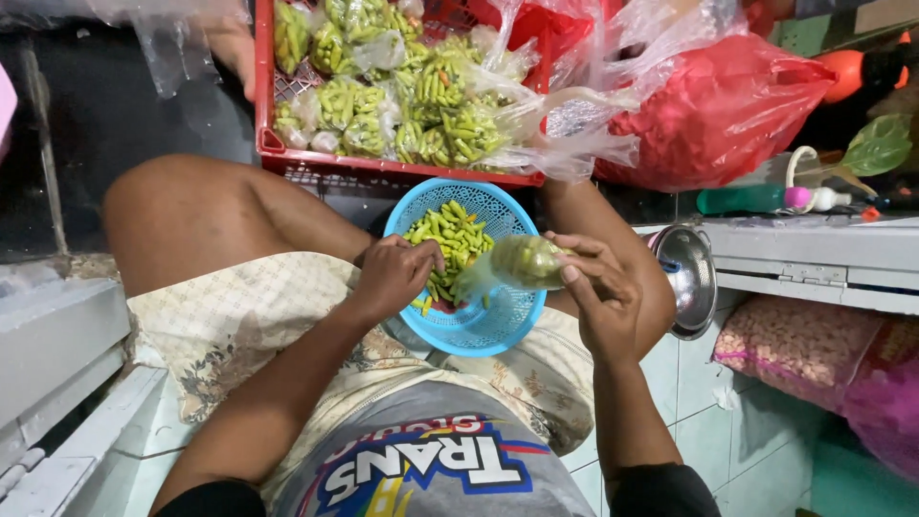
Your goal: The person is packaging green peppers into small plastic bags by hand and placing them into a red crate and a blue basket.
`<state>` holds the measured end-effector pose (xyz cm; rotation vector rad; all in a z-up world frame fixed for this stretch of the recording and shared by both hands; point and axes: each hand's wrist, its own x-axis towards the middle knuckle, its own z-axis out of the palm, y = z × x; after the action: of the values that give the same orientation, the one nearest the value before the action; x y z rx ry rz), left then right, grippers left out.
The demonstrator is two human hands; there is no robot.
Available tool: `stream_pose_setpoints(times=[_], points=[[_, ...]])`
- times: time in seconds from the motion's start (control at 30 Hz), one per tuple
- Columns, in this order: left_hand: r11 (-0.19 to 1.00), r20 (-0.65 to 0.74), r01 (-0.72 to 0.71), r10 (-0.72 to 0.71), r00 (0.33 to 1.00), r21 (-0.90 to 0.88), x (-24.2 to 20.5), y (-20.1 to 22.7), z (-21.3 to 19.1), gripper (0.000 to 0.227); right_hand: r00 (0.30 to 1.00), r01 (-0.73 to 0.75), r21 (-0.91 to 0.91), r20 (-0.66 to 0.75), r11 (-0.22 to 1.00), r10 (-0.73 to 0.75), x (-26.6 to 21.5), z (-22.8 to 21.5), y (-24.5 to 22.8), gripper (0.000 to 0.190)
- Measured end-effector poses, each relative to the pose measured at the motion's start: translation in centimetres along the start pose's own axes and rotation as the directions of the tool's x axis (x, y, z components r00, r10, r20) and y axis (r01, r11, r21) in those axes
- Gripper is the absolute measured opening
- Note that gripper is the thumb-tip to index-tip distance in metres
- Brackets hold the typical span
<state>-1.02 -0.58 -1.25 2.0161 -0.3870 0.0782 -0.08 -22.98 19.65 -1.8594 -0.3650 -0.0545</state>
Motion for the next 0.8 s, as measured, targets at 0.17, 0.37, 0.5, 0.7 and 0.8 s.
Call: stream_pose_setpoints(times=[0.17,0.37,0.5,0.7,0.8], points=[[1.0,-0.039,-0.015,0.015,0.999,0.001,-0.1,-0.4,0.5,0.021,0.985,0.163,-0.305,-0.002,0.938,-0.172,-0.3,-1.0,-2.6,0.012],[1.0,-0.006,0.004,-0.004,1.0,-0.007,0.1,0.1,0.1,0.022,0.902,0.305,-0.385,-0.176,0.871,-0.394,-0.7,-5.2,-2.1,0.013],[1.0,-0.094,-0.017,0.018,0.995,0.008,0.1,1.7,-1.2,0.017,0.884,0.229,-0.499,-0.253,0.836,-0.393,-0.1,-5.8,-6.3,0.008],[1.0,-0.088,0.011,-0.009,0.996,0.022,0.3,1.7,-1.2,0.016,0.995,0.0,-0.267,-0.1,0.964,-0.027,8.4,-7.0,-4.0,0.024],[0.999,-0.127,-0.025,0.028,0.991,0.022,0.1,2.1,-1.5,0.016,0.991,0.124,-0.126,-0.027,0.984,-0.129,14.7,-8.0,-2.2,0.037]])
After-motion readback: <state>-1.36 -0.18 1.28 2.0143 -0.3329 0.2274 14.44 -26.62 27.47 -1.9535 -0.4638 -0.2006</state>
